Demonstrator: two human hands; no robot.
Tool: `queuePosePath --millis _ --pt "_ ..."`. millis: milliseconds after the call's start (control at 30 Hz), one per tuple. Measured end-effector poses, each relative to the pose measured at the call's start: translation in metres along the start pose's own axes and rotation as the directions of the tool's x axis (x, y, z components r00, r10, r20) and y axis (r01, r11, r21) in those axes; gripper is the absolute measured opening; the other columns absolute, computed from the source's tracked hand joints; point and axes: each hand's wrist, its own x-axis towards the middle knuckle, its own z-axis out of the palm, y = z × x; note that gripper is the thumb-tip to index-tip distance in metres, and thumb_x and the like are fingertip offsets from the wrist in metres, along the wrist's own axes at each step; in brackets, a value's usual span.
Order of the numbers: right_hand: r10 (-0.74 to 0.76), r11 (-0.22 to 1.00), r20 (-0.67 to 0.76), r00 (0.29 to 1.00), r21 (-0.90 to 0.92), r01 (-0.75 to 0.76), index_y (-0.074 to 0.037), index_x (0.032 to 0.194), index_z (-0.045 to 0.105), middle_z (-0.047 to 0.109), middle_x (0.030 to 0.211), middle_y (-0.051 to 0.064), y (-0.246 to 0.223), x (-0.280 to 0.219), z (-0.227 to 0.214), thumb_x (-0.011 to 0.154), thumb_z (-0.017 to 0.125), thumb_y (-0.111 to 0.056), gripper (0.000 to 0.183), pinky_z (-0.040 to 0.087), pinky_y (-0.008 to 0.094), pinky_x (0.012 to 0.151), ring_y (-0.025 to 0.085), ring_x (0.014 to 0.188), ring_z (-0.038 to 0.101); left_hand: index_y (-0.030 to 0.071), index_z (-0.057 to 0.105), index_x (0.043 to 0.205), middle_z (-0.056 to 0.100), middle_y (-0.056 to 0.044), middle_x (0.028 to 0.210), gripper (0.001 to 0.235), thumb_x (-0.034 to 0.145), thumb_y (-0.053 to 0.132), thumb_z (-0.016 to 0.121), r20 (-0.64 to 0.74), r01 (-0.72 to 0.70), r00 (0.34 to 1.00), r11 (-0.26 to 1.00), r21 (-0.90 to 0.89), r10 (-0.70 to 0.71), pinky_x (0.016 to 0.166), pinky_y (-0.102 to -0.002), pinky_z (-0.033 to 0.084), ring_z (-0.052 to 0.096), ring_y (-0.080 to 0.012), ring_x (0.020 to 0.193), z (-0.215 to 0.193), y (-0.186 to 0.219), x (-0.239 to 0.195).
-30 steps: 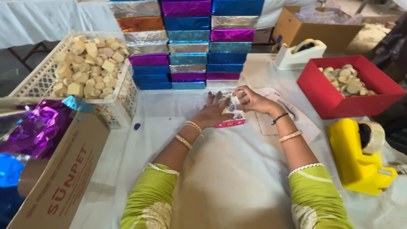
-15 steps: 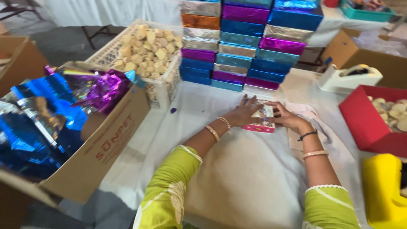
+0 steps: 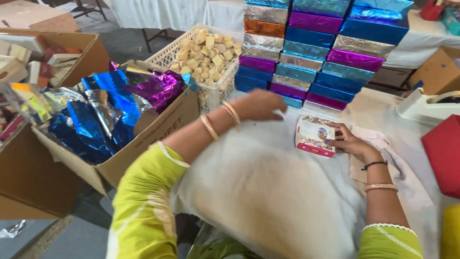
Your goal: Packing small cylindrical items into a white box and wrapping boxes with decorative foil.
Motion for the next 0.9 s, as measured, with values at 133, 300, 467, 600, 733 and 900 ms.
queuePosePath --millis 133,300,467,600,733,900 --pt "-0.005 1.0 -0.01 1.0 -0.005 0.005 -0.031 0.15 0.046 0.053 0.128 0.008 0.002 0.001 0.0 0.08 0.078 -0.021 0.077 0.054 0.037 0.093 0.021 0.116 0.056 0.014 0.074 0.104 0.072 -0.012 0.1 0.025 0.093 0.036 0.067 0.005 0.26 0.964 0.952 0.164 -0.264 0.08 -0.048 0.054 0.068 -0.033 0.097 -0.087 -0.033 -0.05" --pt "0.006 0.999 -0.026 1.0 -0.042 -0.008 -0.029 0.15 0.046 0.055 0.126 0.009 -0.003 0.0 0.002 0.081 0.078 -0.025 0.077 0.052 0.037 0.091 0.022 0.115 0.056 0.005 0.078 0.097 0.074 -0.021 0.098 0.024 0.097 0.019 0.058 0.051 0.509 0.765 0.651 0.563 -0.642 0.085 -0.05 0.057 0.072 -0.0374 0.097 -0.174 -0.073 -0.167" --pt "0.001 0.999 -0.046 0.999 -0.05 -0.003 -0.028 0.15 0.046 0.055 0.125 0.009 0.002 0.003 0.0 0.08 0.078 -0.025 0.077 0.052 0.038 0.09 0.021 0.113 0.056 0.019 0.079 0.112 0.082 -0.011 0.106 0.031 0.091 0.037 0.067 0.304 0.646 0.372 0.479 0.594 -0.877 0.09 -0.044 0.061 0.079 -0.0306 0.1 -0.189 -0.118 -0.3" --pt "-0.005 0.998 -0.05 0.999 -0.062 0.002 -0.029 0.151 0.046 0.055 0.125 0.01 0.004 0.004 0.001 0.081 0.077 -0.026 0.077 0.051 0.038 0.089 0.021 0.111 0.056 0.02 0.078 0.115 0.079 -0.011 0.109 0.04 0.083 0.044 0.074 0.168 0.745 0.378 0.407 0.528 -0.911 0.094 -0.046 0.057 0.073 -0.0331 0.108 -0.208 -0.081 -0.346" --pt "0.019 0.996 -0.081 0.997 -0.089 -0.026 -0.03 0.153 0.046 0.055 0.125 0.01 0.0 0.001 0.002 0.082 0.076 -0.027 0.077 0.05 0.037 0.088 0.021 0.11 0.055 0.019 0.078 0.115 0.075 -0.017 0.114 0.027 0.102 0.031 0.057 -0.135 0.799 0.327 0.197 0.569 -0.935 0.092 -0.052 0.055 0.07 -0.0383 0.107 -0.212 -0.088 -0.388" --pt "0.029 0.996 -0.081 0.996 -0.079 -0.036 -0.03 0.154 0.047 0.056 0.125 0.01 0.003 0.003 0.0 0.082 0.076 -0.028 0.078 0.049 0.038 0.087 0.021 0.107 0.055 0.013 0.077 0.114 0.075 -0.02 0.109 0.024 0.097 0.02 0.061 -0.288 0.788 0.376 0.14 0.6 -0.881 0.086 -0.053 0.058 0.067 -0.0397 0.111 -0.209 -0.122 -0.449"
